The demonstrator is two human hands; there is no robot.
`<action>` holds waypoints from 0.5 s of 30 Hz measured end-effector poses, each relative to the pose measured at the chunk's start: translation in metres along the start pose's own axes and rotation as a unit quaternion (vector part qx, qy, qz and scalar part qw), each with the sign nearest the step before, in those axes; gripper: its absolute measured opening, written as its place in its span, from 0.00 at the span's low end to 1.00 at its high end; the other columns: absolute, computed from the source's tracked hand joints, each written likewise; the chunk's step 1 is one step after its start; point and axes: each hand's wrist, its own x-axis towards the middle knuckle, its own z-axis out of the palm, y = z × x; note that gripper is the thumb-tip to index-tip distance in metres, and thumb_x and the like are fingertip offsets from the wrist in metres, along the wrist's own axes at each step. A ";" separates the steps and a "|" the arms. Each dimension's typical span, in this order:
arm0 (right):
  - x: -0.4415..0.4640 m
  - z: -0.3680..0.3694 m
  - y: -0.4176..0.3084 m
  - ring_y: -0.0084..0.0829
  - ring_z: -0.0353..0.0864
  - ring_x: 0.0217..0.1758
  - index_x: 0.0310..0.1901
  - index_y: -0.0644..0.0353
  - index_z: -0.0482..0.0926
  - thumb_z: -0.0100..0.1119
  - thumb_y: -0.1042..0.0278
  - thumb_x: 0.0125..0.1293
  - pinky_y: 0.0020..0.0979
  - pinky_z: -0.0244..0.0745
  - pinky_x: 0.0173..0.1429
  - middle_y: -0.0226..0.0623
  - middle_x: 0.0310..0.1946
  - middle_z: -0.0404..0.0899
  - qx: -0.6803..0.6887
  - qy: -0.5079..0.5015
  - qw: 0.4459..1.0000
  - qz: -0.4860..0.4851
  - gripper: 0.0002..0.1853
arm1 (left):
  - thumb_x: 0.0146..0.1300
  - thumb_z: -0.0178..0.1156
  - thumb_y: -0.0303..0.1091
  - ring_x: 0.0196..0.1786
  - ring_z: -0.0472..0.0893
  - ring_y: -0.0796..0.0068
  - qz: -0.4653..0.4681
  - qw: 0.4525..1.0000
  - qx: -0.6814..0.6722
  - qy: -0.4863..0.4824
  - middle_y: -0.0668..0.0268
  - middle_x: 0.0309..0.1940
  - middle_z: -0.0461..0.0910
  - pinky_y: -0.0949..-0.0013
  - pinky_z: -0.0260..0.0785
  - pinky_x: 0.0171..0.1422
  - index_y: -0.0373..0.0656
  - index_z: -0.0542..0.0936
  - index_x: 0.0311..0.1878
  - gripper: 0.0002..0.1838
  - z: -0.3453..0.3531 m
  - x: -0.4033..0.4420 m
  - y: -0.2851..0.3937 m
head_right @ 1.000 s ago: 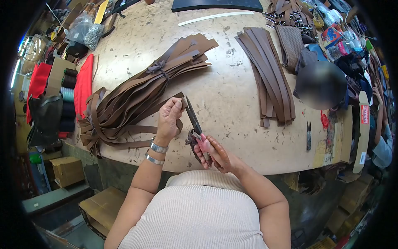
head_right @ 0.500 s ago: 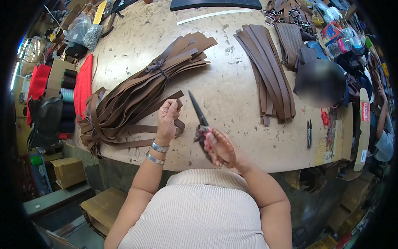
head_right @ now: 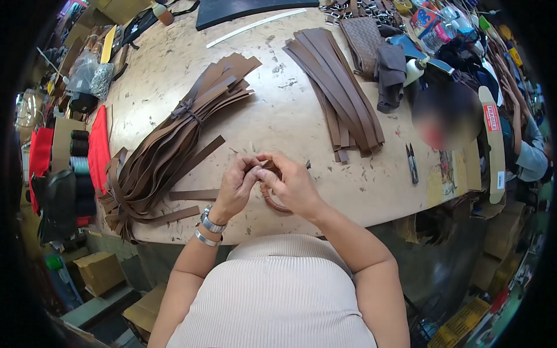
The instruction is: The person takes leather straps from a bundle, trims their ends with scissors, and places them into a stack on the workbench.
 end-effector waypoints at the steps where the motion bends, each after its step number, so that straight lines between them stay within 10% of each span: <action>1: 0.000 -0.002 -0.001 0.23 0.78 0.31 0.44 0.64 0.73 0.54 0.72 0.59 0.23 0.71 0.31 0.37 0.29 0.79 0.056 -0.005 0.998 0.025 0.12 | 0.60 0.52 0.28 0.26 0.76 0.73 0.005 1.000 0.020 -0.001 0.61 0.24 0.75 0.73 0.67 0.31 0.39 0.68 0.41 0.07 0.003 0.002 0.003; 9: -0.033 -0.130 0.000 0.16 0.72 0.23 0.35 0.63 0.73 0.53 0.79 0.55 0.15 0.64 0.23 0.30 0.25 0.74 0.101 0.218 0.970 0.022 0.05 | 0.55 0.52 0.26 0.30 0.77 0.66 0.083 0.911 0.347 -0.207 0.63 0.27 0.77 0.66 0.66 0.36 0.45 0.71 0.40 0.09 -0.020 0.079 0.014; 15: -0.051 -0.172 0.016 0.22 0.76 0.25 0.38 0.65 0.71 0.52 0.80 0.57 0.20 0.72 0.26 0.34 0.27 0.74 0.213 0.322 0.921 -0.056 0.07 | 0.60 0.46 0.32 0.32 0.77 0.69 0.282 0.768 0.572 -0.062 0.68 0.39 0.75 0.51 0.53 0.57 0.50 0.72 0.40 0.07 0.009 0.222 0.032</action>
